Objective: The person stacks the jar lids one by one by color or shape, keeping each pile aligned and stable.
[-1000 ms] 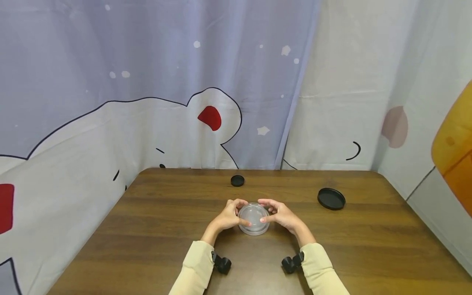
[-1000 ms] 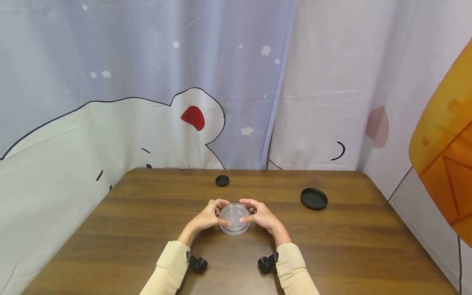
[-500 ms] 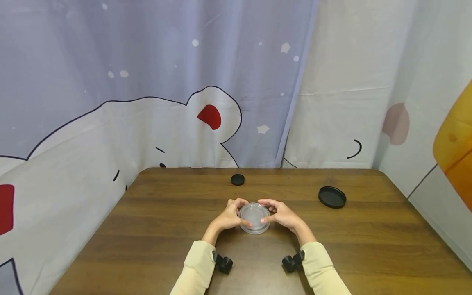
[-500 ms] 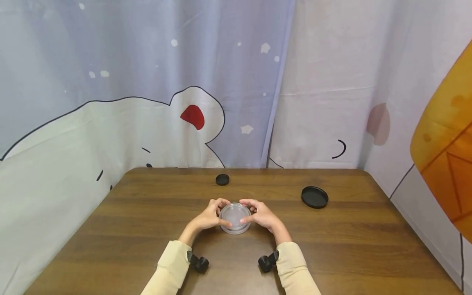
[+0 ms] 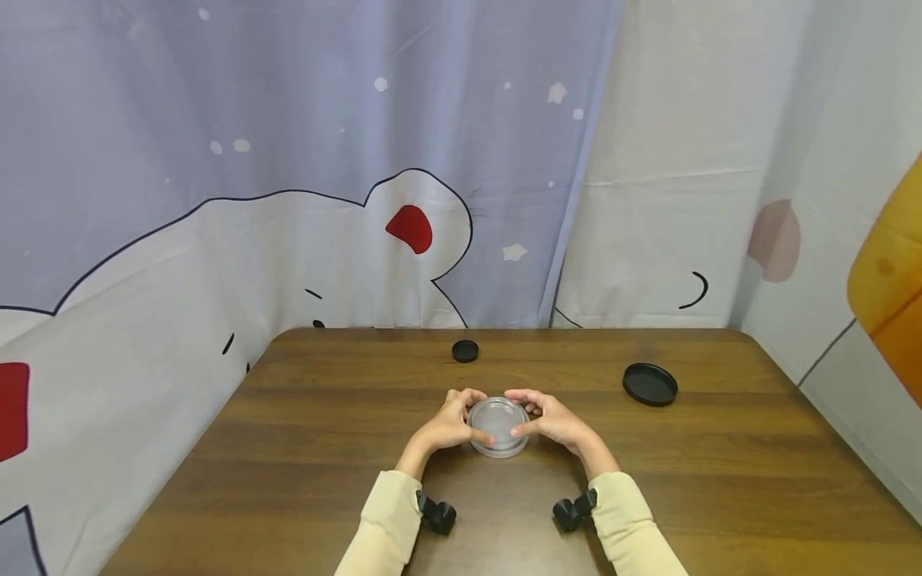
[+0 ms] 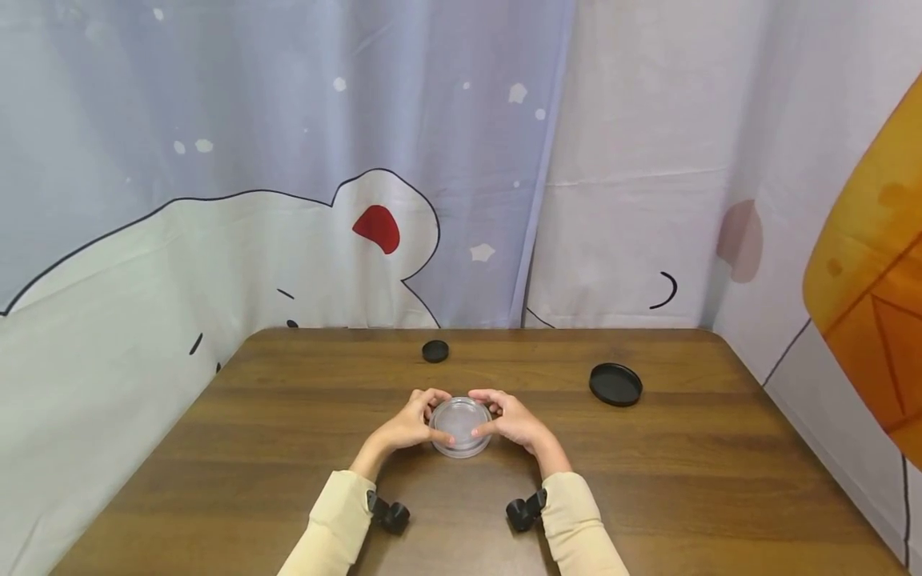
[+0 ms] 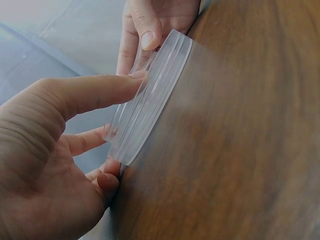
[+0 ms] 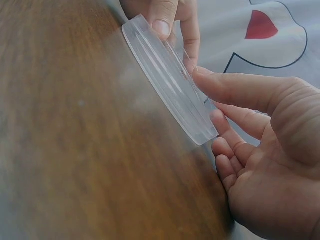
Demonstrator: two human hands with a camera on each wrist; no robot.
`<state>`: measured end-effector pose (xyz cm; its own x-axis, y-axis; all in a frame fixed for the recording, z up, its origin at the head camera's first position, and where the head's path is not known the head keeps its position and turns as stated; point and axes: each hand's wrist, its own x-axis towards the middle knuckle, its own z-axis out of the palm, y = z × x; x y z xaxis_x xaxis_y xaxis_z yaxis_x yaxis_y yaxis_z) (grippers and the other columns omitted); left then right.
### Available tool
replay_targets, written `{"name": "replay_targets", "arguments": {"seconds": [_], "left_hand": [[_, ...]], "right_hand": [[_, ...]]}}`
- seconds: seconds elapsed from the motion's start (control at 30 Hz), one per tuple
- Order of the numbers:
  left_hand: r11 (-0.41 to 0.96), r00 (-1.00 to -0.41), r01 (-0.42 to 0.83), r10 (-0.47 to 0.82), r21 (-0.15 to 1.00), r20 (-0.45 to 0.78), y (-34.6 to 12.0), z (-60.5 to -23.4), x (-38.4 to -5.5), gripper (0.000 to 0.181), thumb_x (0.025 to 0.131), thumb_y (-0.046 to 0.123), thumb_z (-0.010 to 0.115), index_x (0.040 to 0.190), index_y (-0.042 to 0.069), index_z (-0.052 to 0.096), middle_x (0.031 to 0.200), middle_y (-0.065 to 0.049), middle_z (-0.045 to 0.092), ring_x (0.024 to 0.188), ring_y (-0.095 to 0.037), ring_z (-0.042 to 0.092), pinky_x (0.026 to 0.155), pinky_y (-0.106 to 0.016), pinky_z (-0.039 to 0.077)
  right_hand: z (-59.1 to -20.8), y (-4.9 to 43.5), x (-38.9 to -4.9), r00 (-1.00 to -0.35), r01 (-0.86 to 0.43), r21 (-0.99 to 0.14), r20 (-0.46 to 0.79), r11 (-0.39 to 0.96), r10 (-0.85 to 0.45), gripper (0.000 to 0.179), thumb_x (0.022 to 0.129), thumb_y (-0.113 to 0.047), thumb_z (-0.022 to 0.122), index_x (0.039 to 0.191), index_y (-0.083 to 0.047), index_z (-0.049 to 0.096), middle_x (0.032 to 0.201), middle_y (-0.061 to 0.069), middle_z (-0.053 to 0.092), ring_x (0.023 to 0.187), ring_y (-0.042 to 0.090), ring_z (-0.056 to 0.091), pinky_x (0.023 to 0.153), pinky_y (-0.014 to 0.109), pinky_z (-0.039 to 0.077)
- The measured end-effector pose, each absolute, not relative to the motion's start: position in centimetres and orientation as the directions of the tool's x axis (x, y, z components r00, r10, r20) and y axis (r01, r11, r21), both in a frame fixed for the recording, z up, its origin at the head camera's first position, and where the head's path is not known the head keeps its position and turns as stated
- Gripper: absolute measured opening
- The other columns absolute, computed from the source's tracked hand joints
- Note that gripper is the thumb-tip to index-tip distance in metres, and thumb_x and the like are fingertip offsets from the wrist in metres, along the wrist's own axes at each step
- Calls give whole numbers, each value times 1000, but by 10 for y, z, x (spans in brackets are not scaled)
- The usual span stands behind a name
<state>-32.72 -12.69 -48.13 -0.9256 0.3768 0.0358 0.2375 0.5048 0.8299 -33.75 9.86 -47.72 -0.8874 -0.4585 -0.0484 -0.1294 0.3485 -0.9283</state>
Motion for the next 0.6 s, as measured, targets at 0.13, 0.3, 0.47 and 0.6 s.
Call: {"name": "replay_targets", "arguments": {"seconds": [0.13, 0.3, 0.47, 0.6], "left_hand": [[502, -923, 236, 382, 832, 31, -128, -482, -328, 66, 68, 13, 86, 125, 3, 54, 111, -16, 40, 89, -20, 38, 74, -28, 35], [488, -922, 225, 387, 843, 22, -128, -481, -328, 67, 68, 13, 86, 126, 2, 54, 112, -16, 41, 89, -20, 39, 73, -28, 35], [489, -921, 214, 390, 845, 7, -129, -481, -329, 68, 69, 14, 86, 128, 3, 55, 114, -16, 41, 89, -20, 40, 71, -27, 37], [490, -920, 212, 393, 845, 3, -130, -482, -330, 67, 69, 14, 86, 128, 3, 56, 116, -16, 42, 88, -19, 40, 71, -27, 38]], "right_hand": [[-477, 98, -338, -884, -132, -928, -49, 349, -464, 64, 79, -6, 76, 137, 0, 51, 135, 24, 52, 106, 24, 43, 86, 28, 38], [-477, 99, -338, -888, -126, -930, -50, 346, -457, 65, 77, -6, 77, 137, -1, 52, 134, 22, 53, 107, 24, 43, 88, 29, 38], [-479, 100, -339, -885, -138, -928, -42, 347, -463, 66, 77, -6, 77, 137, -1, 51, 134, 22, 53, 109, 26, 44, 89, 31, 38], [-479, 100, -339, -883, -147, -927, -34, 346, -467, 66, 77, -6, 77, 137, -1, 51, 134, 22, 53, 110, 26, 44, 91, 32, 38]]}}
